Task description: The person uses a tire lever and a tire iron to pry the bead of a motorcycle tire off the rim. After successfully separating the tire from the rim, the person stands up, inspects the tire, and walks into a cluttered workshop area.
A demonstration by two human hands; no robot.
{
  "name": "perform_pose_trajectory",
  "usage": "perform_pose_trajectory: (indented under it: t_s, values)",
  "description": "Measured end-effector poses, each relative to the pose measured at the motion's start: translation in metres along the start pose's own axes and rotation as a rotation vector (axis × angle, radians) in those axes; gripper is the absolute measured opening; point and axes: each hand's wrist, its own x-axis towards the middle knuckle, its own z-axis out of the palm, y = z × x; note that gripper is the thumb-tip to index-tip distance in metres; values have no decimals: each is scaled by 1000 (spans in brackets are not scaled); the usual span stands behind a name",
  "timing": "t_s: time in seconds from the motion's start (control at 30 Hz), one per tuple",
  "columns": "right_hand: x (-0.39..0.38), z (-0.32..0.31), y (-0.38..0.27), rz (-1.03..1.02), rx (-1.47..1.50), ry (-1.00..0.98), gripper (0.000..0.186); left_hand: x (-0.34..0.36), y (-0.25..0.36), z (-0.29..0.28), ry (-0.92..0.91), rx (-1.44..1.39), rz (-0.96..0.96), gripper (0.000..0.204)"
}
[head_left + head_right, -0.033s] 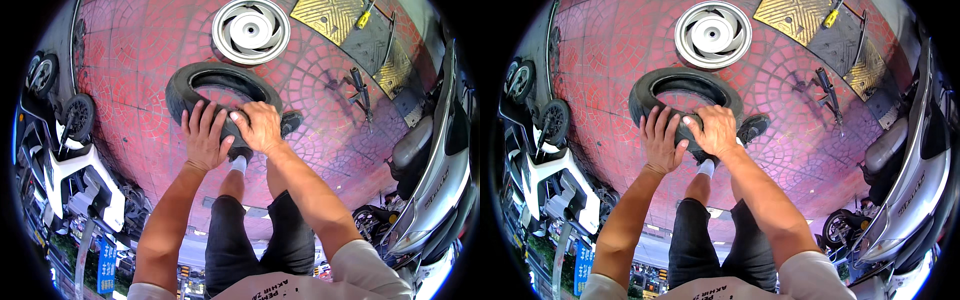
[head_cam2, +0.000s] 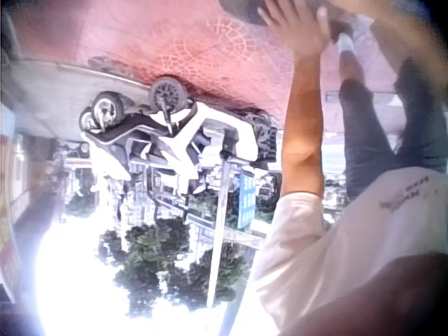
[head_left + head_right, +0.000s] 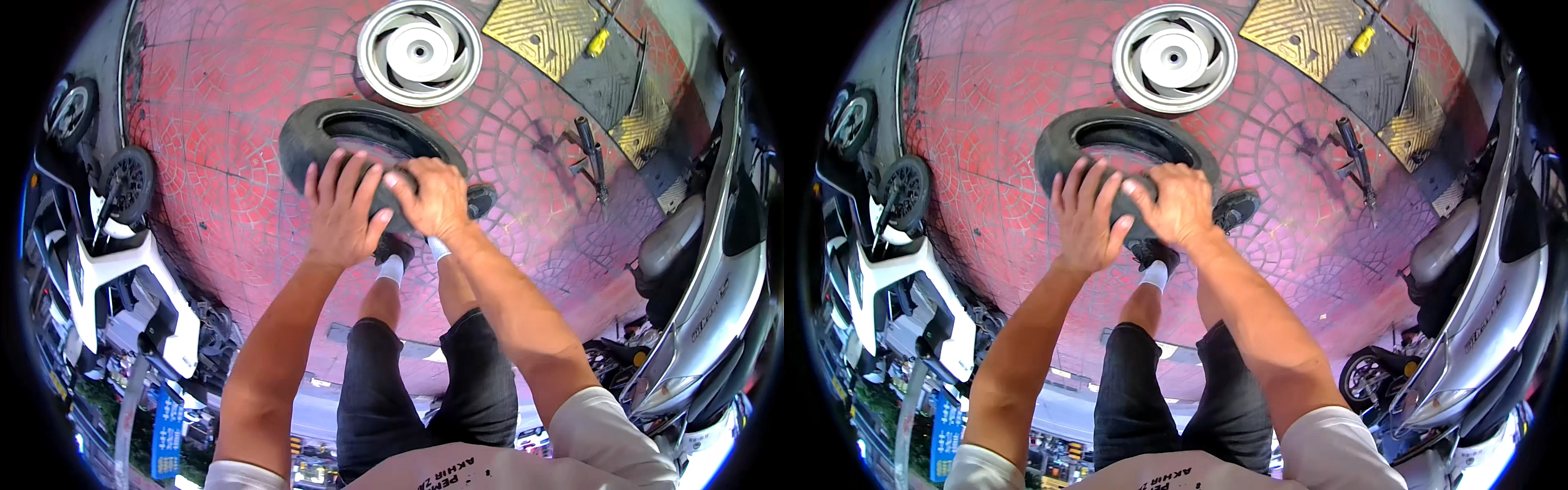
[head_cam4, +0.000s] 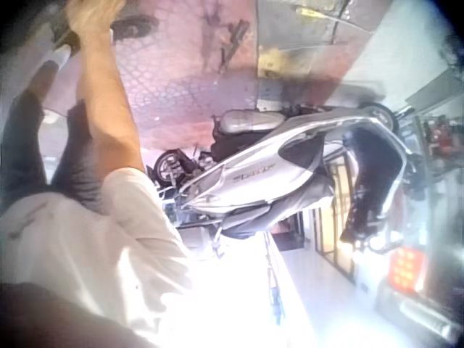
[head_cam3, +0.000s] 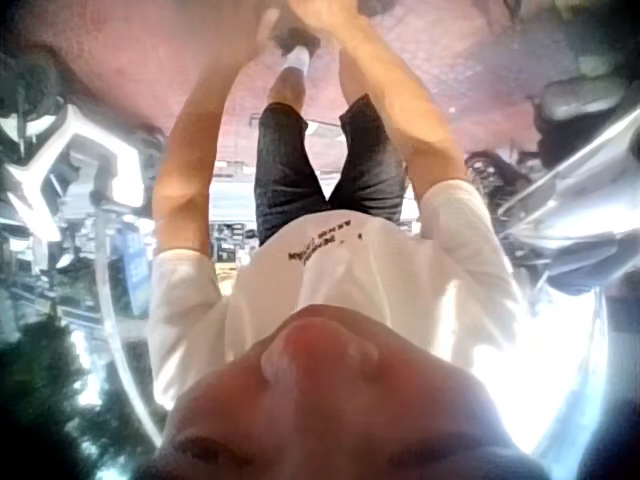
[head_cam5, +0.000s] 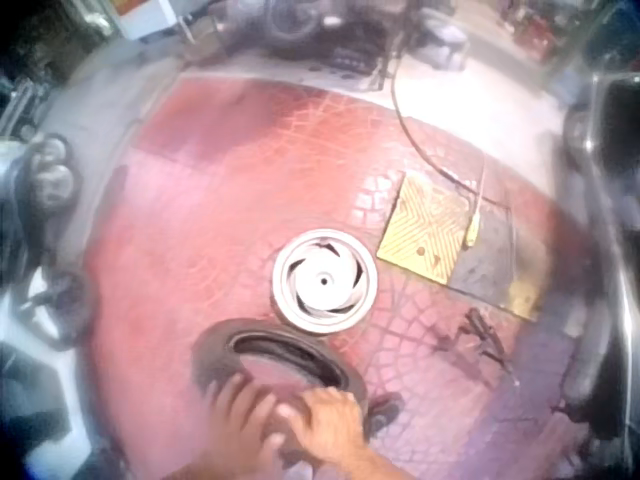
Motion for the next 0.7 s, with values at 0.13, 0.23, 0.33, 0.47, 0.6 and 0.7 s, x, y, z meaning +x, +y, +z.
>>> perform_pose_trajectory:
  t_s: [0.13, 0.23, 0.33, 0.47, 0.6, 0.7]
  values:
    - [44, -29, -28, 386, -26, -197, 68, 39, -1, -23, 62, -138, -65, 56]
    - [50, -50, -58, 438, -106, -165, 78, 39, 3, -66, 259, -393, -276, 50]
    - [14, -100, -80, 598, 130, -87, 81, -33, 13, -116, 573, -596, -640, 35]
    - [-63, -190, -154, 648, 791, 43, 74, -162, 40, -108, 263, -1004, -1301, 60]
    - [-139, -275, -273, 608, 1089, 82, 74, -172, 111, -143, -61, -1086, -1202, 119]
    - [-182, -313, -339, 589, 1096, 176, 73, -143, 136, -203, 30, -1239, -1297, 116]
